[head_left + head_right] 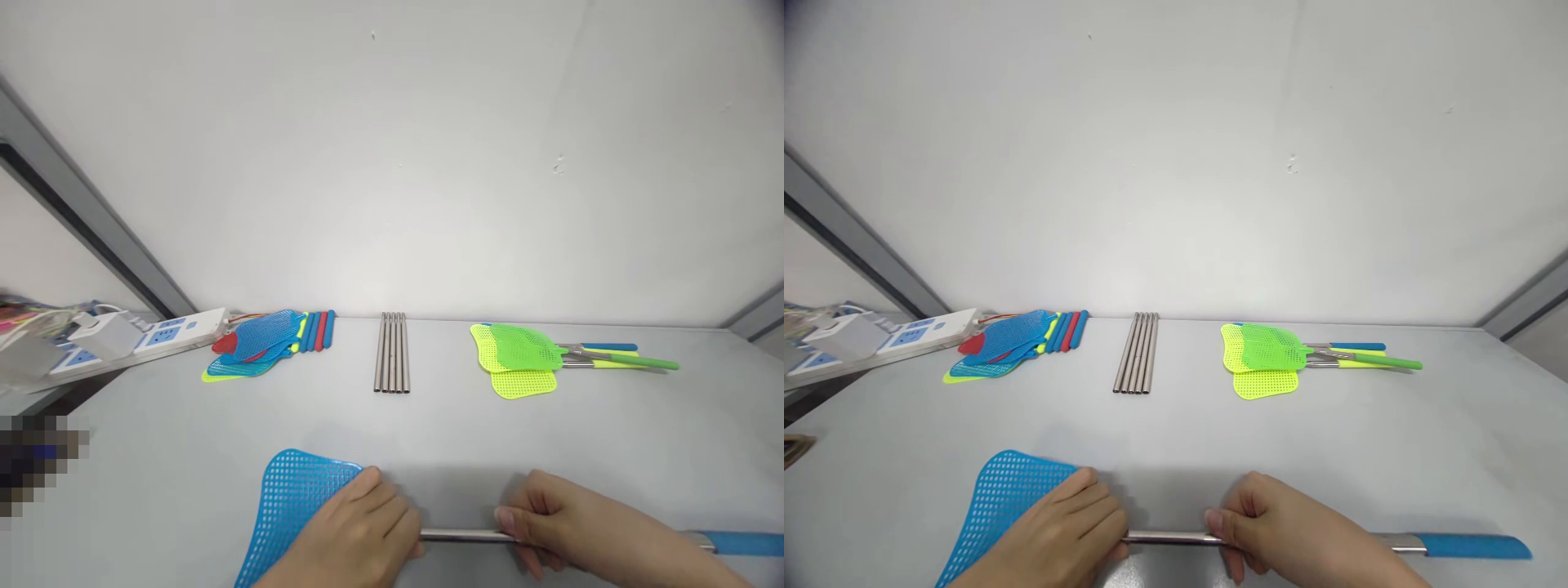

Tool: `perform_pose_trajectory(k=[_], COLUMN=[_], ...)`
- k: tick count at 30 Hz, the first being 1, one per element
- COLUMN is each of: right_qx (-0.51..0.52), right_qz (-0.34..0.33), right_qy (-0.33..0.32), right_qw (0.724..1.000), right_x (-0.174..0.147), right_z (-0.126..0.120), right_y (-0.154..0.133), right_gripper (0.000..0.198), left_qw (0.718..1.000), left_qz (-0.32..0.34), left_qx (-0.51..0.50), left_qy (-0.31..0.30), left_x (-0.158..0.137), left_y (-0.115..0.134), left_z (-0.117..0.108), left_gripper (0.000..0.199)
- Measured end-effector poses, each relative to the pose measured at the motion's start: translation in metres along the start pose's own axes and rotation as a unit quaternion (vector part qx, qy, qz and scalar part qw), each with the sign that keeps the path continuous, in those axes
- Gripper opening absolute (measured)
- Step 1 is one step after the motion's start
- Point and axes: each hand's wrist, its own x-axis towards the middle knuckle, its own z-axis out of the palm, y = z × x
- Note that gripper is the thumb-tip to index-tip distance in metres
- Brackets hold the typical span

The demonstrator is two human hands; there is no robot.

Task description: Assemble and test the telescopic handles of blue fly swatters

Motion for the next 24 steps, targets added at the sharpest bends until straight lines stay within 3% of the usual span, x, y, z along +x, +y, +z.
perform_pose_trajectory(k=[6,9,13,15,20,24], right_qx=[-0.018,-0.039,-0.058,-0.054,-0.086,-0.154], right_qz=[0.005,-0.016,-0.031,-0.014,-0.045,-0.067], right_qy=[-0.014,-0.008,0.018,0.044,0.093,0.185], right_qw=[1.0,0.999,0.998,0.997,0.991,0.968], right_x=[-0.003,-0.009,-0.013,-0.012,-0.007,-0.006], right_z=[-0.006,-0.014,-0.028,-0.034,-0.04,-0.035], right_y=[-0.003,-0.006,-0.002,0.003,0.006,0.003], right_gripper=[0.051,0.035,0.021,0.023,0.031,0.027], left_qw=[0.987,0.974,0.965,0.963,0.962,0.968], left_qz=[-0.077,-0.097,-0.132,-0.15,-0.158,-0.147], left_qx=[-0.098,-0.142,-0.167,-0.166,-0.165,-0.157], left_qy=[-0.105,-0.146,-0.15,-0.149,-0.148,-0.129], left_x=[0.004,0.004,0.002,0.001,0.0,-0.001], left_y=[0.0,-0.007,-0.023,-0.03,-0.037,-0.035], left_z=[-0.017,-0.022,-0.023,-0.024,-0.025,-0.021], left_gripper=[0.02,0.02,0.024,0.026,0.027,0.026])
